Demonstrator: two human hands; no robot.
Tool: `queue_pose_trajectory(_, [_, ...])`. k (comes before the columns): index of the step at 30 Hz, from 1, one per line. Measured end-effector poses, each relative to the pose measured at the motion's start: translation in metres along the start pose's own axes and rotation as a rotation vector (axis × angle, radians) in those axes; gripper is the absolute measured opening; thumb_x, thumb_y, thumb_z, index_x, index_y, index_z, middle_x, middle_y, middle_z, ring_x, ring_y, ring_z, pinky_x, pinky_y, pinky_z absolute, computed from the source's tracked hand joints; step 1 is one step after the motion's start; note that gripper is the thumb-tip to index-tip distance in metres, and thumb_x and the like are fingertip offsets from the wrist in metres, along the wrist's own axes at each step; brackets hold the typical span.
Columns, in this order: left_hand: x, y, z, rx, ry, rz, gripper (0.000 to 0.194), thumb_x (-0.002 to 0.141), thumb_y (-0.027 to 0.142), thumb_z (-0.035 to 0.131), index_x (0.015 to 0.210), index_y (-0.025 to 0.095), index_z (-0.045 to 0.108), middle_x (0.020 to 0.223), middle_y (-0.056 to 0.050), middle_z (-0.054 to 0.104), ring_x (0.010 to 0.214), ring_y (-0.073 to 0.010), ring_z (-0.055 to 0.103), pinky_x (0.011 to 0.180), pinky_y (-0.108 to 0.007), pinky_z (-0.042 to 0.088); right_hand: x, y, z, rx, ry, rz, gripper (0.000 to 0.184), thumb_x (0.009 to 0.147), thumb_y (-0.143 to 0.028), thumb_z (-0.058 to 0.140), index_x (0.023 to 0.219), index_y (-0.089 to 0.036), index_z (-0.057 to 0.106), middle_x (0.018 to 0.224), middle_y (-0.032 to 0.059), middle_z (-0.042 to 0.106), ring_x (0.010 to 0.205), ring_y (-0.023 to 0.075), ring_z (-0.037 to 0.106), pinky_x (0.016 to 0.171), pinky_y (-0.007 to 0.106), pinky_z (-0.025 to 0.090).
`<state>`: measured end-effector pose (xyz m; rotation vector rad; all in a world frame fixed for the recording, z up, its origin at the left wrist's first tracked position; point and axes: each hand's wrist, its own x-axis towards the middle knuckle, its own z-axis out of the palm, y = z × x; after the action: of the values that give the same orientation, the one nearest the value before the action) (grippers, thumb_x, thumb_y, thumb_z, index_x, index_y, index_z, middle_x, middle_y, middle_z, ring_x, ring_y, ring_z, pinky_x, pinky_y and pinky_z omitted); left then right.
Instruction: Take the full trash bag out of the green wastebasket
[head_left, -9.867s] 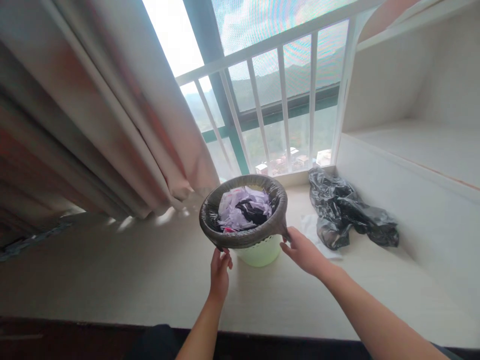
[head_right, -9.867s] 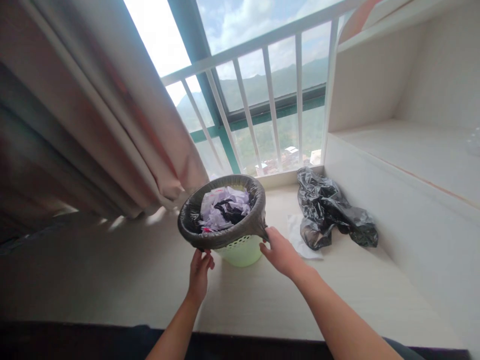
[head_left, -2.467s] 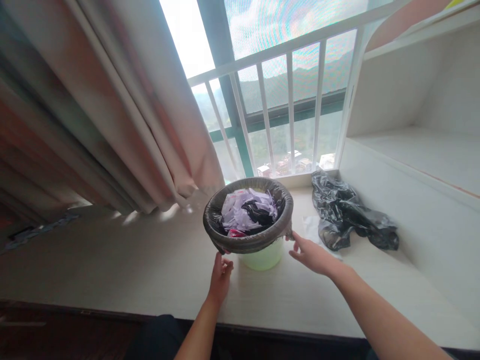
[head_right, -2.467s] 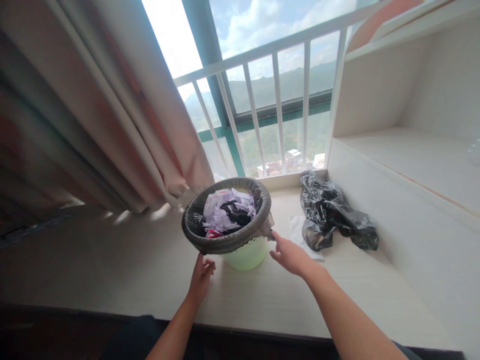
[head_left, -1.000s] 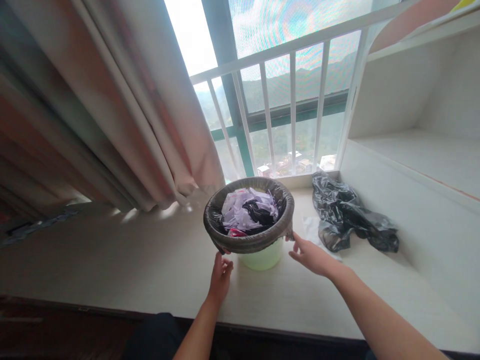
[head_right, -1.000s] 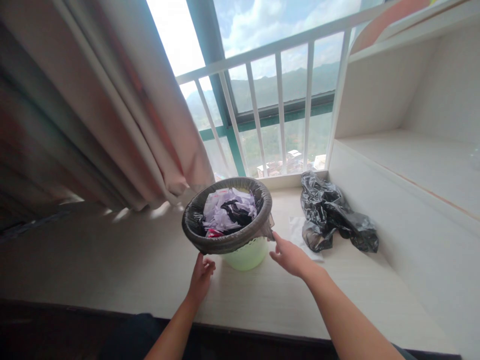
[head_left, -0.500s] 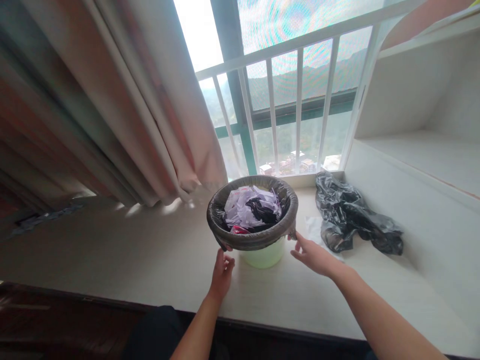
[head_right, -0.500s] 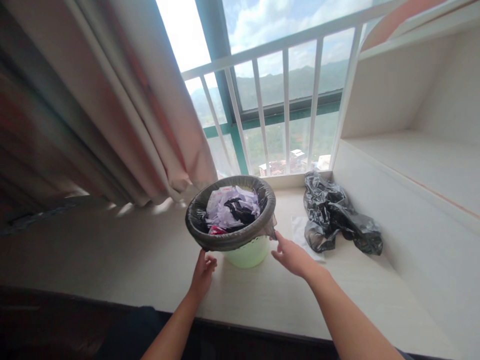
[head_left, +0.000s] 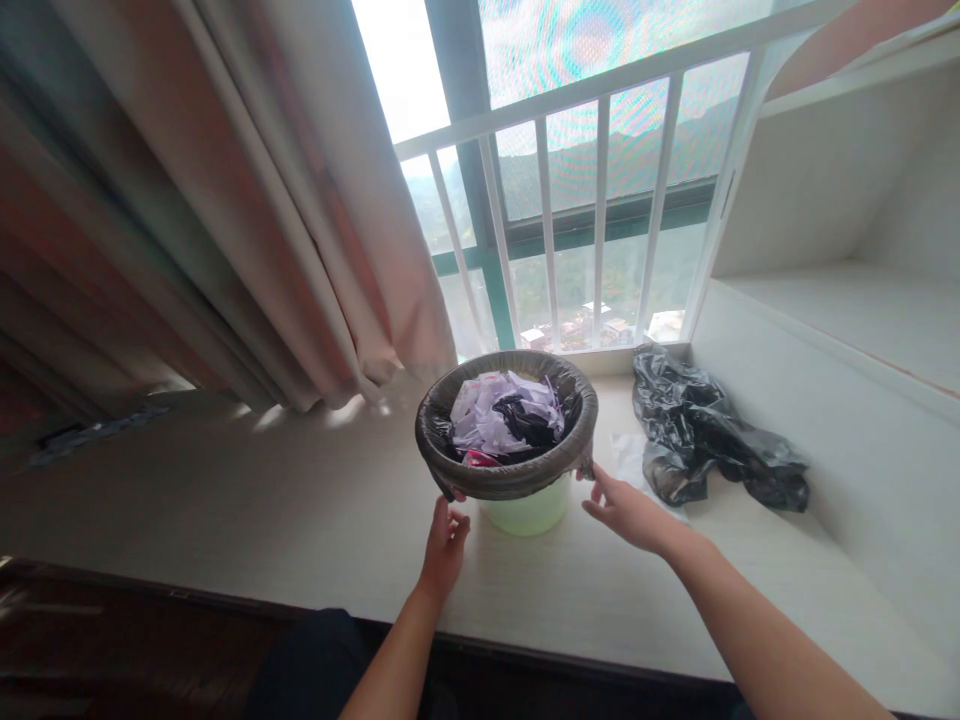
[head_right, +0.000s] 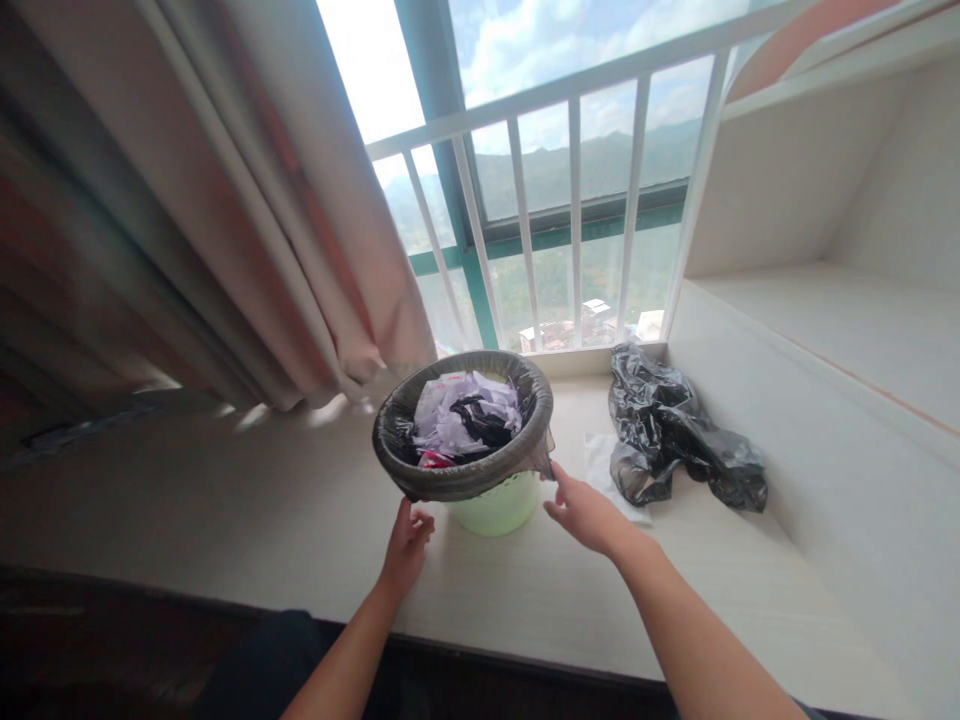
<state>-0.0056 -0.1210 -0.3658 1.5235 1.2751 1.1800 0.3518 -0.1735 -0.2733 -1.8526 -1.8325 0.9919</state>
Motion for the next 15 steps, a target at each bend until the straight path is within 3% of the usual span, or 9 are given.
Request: queue_pose_trajectory(15, [-0.0001, -0.0034, -0.0013, 0.021, -0.039, 0.033, 0.044, 0.096, 0.052, 0.067, 0.126, 0.022, 0.057, 0.098, -0.002, 0.063, 0.082, -0.0191, 0.057, 0.078, -0.034, 0.049, -0.0018, -0.0014, -0.0004, 0.005, -0.006, -0.001, 0.052, 0.097, -0.034, 0.053, 0.146, -0.018, 0.046, 0.115, 0.0127, 0.075, 0.092, 0.0248, 0.070, 0.087, 0.037, 0.050])
